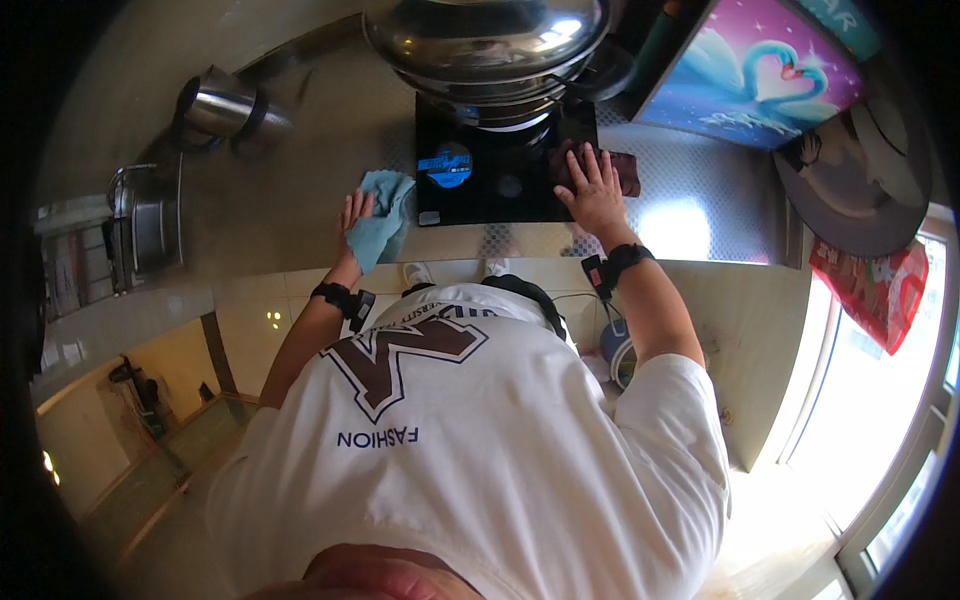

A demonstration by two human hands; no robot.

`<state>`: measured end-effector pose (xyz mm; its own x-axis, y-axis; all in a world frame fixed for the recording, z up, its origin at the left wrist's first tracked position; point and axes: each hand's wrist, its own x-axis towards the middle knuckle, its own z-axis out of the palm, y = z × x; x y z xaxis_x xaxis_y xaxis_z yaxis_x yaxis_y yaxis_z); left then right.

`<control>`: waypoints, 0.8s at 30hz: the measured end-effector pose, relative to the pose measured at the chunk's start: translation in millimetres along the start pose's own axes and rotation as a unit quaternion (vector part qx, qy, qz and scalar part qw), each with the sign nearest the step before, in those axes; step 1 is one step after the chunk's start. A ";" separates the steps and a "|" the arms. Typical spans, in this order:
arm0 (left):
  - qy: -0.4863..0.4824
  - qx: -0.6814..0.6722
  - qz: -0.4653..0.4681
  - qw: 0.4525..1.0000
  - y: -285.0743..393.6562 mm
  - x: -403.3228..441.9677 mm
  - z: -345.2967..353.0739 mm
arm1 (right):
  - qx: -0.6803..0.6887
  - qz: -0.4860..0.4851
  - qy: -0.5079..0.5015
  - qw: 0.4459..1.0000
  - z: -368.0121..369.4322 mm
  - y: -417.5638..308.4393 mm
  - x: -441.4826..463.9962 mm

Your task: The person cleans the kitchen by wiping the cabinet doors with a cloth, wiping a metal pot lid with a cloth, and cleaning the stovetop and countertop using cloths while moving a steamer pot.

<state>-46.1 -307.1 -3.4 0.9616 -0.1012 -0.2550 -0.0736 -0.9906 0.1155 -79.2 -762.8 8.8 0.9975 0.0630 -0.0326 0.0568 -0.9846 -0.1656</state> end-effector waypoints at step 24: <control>0.061 -0.002 0.367 0.928 127.3 46.0 -23.0 | -0.025 -0.010 0.012 1.000 -12.6 -30.8 -4.8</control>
<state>-5.2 -435.8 21.6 0.6763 -0.7366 0.0038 -0.7192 -0.6592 0.2194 -85.2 -734.8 26.4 0.9968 0.0796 -0.0069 0.0782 -0.9900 -0.1173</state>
